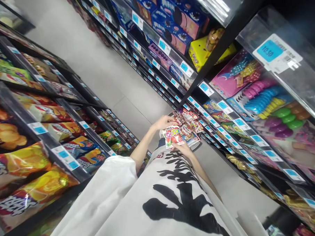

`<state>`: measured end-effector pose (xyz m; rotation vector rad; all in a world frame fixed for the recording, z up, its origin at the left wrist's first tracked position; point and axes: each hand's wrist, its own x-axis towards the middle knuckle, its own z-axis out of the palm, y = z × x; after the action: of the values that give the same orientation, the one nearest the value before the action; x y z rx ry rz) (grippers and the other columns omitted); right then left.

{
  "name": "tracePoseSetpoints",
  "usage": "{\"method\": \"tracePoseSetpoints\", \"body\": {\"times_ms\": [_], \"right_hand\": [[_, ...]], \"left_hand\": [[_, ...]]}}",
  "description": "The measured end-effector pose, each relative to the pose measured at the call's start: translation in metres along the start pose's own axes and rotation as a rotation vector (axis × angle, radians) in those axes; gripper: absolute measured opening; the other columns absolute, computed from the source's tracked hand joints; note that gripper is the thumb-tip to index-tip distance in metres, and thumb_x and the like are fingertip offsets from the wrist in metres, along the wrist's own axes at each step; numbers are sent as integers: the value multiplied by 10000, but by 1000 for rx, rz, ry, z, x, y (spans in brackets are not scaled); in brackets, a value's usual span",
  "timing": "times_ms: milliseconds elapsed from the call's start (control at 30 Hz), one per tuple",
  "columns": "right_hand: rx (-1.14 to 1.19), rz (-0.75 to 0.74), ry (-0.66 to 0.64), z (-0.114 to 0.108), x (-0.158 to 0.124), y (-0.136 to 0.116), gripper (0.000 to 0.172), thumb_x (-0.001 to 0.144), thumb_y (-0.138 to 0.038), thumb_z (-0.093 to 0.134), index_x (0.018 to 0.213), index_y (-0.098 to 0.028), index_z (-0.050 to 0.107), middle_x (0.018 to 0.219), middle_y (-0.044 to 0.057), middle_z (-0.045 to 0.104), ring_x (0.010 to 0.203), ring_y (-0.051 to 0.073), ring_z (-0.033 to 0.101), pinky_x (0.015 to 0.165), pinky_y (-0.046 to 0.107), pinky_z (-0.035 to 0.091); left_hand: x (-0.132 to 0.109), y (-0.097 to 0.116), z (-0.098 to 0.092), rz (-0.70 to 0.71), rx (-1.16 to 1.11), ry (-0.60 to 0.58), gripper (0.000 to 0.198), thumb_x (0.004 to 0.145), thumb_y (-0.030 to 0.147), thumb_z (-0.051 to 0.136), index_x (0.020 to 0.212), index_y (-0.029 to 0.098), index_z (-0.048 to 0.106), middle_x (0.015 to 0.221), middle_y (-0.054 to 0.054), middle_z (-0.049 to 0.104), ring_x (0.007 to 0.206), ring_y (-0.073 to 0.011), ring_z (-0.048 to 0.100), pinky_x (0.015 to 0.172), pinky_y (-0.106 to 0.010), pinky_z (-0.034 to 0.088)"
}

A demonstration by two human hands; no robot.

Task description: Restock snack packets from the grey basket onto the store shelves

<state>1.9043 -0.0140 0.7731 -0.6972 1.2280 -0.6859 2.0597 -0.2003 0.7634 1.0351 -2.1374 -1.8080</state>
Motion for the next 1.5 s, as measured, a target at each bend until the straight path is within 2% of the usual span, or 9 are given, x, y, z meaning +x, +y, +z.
{"method": "tracePoseSetpoints", "body": {"times_ms": [200, 300, 433, 567, 700, 933, 1133, 1333, 1500], "right_hand": [[-67, -94, 56, 1, 7, -10, 472, 803, -594, 692, 565, -187, 672, 633, 48, 689, 655, 183, 628, 749, 325, 534], [-223, -188, 363, 6, 9, -13, 458, 798, -553, 697, 544, -188, 588, 552, 15, 597, 570, 153, 538, 616, 287, 472], [-501, -530, 713, 11, 3, -21, 315, 878, -348, 662, 626, -196, 551, 613, -8, 541, 614, 140, 501, 654, 293, 453], [-787, -964, 401, 16, -13, -40, 141, 943, -139, 567, 858, -188, 668, 808, 48, 652, 833, 182, 590, 795, 341, 491], [-959, -1077, 190, 24, -20, -55, 176, 943, -76, 560, 934, -192, 693, 830, 53, 668, 908, 195, 601, 807, 358, 482], [-986, -1097, 171, 27, -16, -56, 166, 942, -87, 579, 857, -188, 680, 772, 38, 649, 843, 185, 580, 764, 348, 463], [-995, -1088, 172, 25, -17, -55, 171, 945, -103, 583, 838, -193, 683, 751, 32, 649, 849, 182, 600, 758, 350, 455], [-815, -999, 251, 27, -15, -47, 156, 909, -116, 603, 974, -226, 693, 1040, 78, 712, 1143, 235, 628, 961, 421, 503], [-402, -543, 407, 34, -8, -35, 720, 833, -339, 728, 1470, -197, 425, 1490, 183, 481, 1356, 289, 511, 1101, 466, 478]], "left_hand": [[-7, 2, -2, -37, 188, 108, 314, 930, 436, 527, 838, 174, 673, 706, -13, 636, 642, -140, 516, 662, -266, 379], [-8, 6, 8, -108, 118, 297, 274, 937, 421, 502, 804, 197, 587, 713, -15, 584, 668, -155, 498, 686, -283, 378], [-6, 15, 32, -203, -378, 631, 455, 953, 608, 383, 702, 229, 398, 627, 11, 409, 632, -155, 435, 675, -294, 403], [-7, 24, 44, -155, -722, 897, 532, 938, 674, 282, 623, 249, 220, 569, 16, 223, 639, -183, 375, 730, -343, 434], [-13, 25, 43, -124, -830, 1004, 544, 906, 688, 311, 579, 263, 224, 523, 8, 195, 666, -209, 355, 771, -375, 432], [-15, 27, 40, -272, -844, 1020, 514, 911, 686, 224, 598, 285, 298, 497, -3, 226, 689, -227, 432, 847, -418, 454], [-13, 27, 40, -247, -903, 980, 480, 925, 634, 288, 602, 288, 369, 479, -17, 345, 698, -216, 459, 842, -417, 457], [-10, 29, 31, -179, -739, 848, 556, 985, 641, 128, 600, 251, 223, 479, 8, 122, 610, -177, 286, 757, -391, 436], [1, 52, 34, -263, -463, 602, 575, 993, 635, 284, 580, 236, 268, 509, 14, 235, 572, -147, 337, 653, -340, 391]]}}
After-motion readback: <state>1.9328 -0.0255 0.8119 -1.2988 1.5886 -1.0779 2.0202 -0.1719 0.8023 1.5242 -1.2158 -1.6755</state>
